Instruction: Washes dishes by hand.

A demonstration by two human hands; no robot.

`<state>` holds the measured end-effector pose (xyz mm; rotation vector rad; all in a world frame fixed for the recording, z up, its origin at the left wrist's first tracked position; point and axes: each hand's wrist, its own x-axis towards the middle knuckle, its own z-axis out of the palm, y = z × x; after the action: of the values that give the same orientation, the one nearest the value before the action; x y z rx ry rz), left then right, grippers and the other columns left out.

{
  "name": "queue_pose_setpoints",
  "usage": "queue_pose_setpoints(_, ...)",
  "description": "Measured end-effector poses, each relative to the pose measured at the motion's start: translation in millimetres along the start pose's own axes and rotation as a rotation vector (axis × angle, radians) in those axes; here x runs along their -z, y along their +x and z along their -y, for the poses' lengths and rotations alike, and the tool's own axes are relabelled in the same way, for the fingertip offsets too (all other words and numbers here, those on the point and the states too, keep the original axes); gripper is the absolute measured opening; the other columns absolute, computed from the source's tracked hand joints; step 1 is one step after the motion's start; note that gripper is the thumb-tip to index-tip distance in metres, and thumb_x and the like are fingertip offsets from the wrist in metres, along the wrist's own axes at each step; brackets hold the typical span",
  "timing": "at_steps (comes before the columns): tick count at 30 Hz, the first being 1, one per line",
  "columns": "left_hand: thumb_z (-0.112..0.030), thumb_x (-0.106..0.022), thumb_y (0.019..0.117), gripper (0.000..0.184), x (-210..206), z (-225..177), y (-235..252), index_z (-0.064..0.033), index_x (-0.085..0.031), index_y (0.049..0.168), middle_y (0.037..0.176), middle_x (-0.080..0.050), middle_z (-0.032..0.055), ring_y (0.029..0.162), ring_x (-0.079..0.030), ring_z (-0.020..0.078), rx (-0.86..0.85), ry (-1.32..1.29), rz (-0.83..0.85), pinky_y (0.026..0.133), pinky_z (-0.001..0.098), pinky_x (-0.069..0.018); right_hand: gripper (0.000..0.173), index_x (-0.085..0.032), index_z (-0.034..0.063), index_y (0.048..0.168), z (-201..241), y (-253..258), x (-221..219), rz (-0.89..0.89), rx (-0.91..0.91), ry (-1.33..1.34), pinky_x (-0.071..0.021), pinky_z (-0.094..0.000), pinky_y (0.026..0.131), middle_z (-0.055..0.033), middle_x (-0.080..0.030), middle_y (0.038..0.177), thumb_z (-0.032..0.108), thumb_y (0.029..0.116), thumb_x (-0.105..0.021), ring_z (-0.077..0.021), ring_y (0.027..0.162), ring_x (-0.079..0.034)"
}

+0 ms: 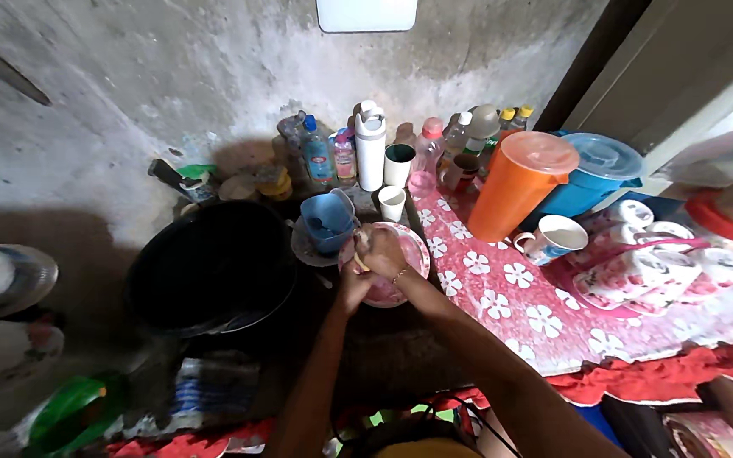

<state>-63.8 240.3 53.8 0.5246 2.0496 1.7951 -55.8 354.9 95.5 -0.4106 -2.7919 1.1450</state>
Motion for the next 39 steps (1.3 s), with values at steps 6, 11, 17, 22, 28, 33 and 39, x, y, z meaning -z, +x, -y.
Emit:
queue_pose_setpoints(6, 0.006, -0.061, 0.0916, 0.046, 16, -3, -6, 0.0183, -0.05, 0.134, 0.129, -0.059, 0.0324, 0.121, -0.061, 0.0289, 0.039, 0.092, -0.025, 0.104, 0.0373, -0.0491, 0.039, -0.057, -0.0031, 0.136, -36, 22, 7, 0.022, -0.161, -0.065, -0.0462, -0.0574, 0.103, -0.0292, -0.067, 0.12, 0.022, 0.1091, -0.045, -0.044, 0.118, -0.063)
queue_pose_setpoints(11, 0.011, -0.061, 0.0904, 0.048, 10, -3, 0, 0.0172, -0.047, 0.136, 0.128, -0.059, 0.0273, 0.114, -0.061, 0.0184, 0.058, -0.022, -0.008, 0.098, 0.0288, -0.0512, 0.032, -0.068, 0.0007, 0.127, -3, 5, -17, -0.039, 0.223, -0.003, -0.0478, -0.0574, 0.102, -0.0234, -0.073, 0.11, 0.01, 0.0991, -0.056, -0.0413, 0.11, -0.068)
queue_pose_setpoints(17, 0.007, -0.06, 0.0917, 0.043, 23, -5, -10, 0.0169, -0.05, 0.133, 0.124, -0.061, 0.0271, 0.11, -0.063, 0.0196, 0.106, -0.038, -0.096, 0.096, 0.0312, -0.0527, 0.029, -0.065, 0.0005, 0.127, -43, 37, -5, 0.0, -0.101, -0.017, -0.0489, -0.0611, 0.098, -0.0262, -0.069, 0.116, 0.014, 0.1025, -0.055, -0.0437, 0.112, -0.066)
queue_pose_setpoints(22, 0.01, -0.058, 0.0932, 0.044, 17, 1, -1, 0.0161, -0.045, 0.134, 0.118, -0.061, 0.0204, 0.101, -0.063, 0.0108, 0.09, -0.119, -0.055, 0.088, 0.0254, -0.0547, 0.027, -0.072, 0.0005, 0.118, 8, 9, -31, -0.073, 0.289, -0.014, -0.0505, -0.0567, 0.098, -0.0224, -0.074, 0.104, 0.011, 0.096, -0.061, -0.0398, 0.104, -0.07)
queue_pose_setpoints(28, 0.007, -0.06, 0.0919, 0.045, 31, 5, -8, 0.0167, -0.049, 0.134, 0.122, -0.062, 0.0248, 0.108, -0.063, 0.0169, 0.1, -0.104, -0.114, 0.095, 0.0305, -0.0532, 0.039, -0.066, -0.0045, 0.12, -41, 47, -5, -0.02, -0.155, 0.006, -0.0482, -0.0633, 0.097, -0.0297, -0.068, 0.113, 0.029, 0.1085, -0.05, -0.046, 0.11, -0.065)
queue_pose_setpoints(33, 0.008, -0.057, 0.0855, 0.043, 40, 9, 0, 0.0119, -0.051, 0.128, 0.107, -0.065, 0.0107, 0.094, -0.065, 0.008, 0.106, -0.233, 0.046, 0.086, 0.0272, -0.0566, 0.033, -0.069, -0.0055, 0.118, -35, 45, 2, -0.034, -0.129, -0.039, -0.0474, -0.0629, 0.098, -0.03, -0.068, 0.115, 0.022, 0.1044, -0.057, -0.046, 0.113, -0.064)
queue_pose_setpoints(39, 0.011, -0.058, 0.0908, 0.043, 30, 3, 8, 0.0114, -0.047, 0.132, 0.111, -0.062, 0.0103, 0.096, -0.063, 0.0059, 0.114, -0.215, 0.069, 0.087, 0.0248, -0.055, 0.03, -0.073, -0.0043, 0.101, 4, 13, -29, -0.017, 0.312, -0.056, -0.0431, -0.0547, 0.108, -0.0234, -0.073, 0.099, 0.023, 0.0969, -0.064, -0.0389, 0.105, -0.068)
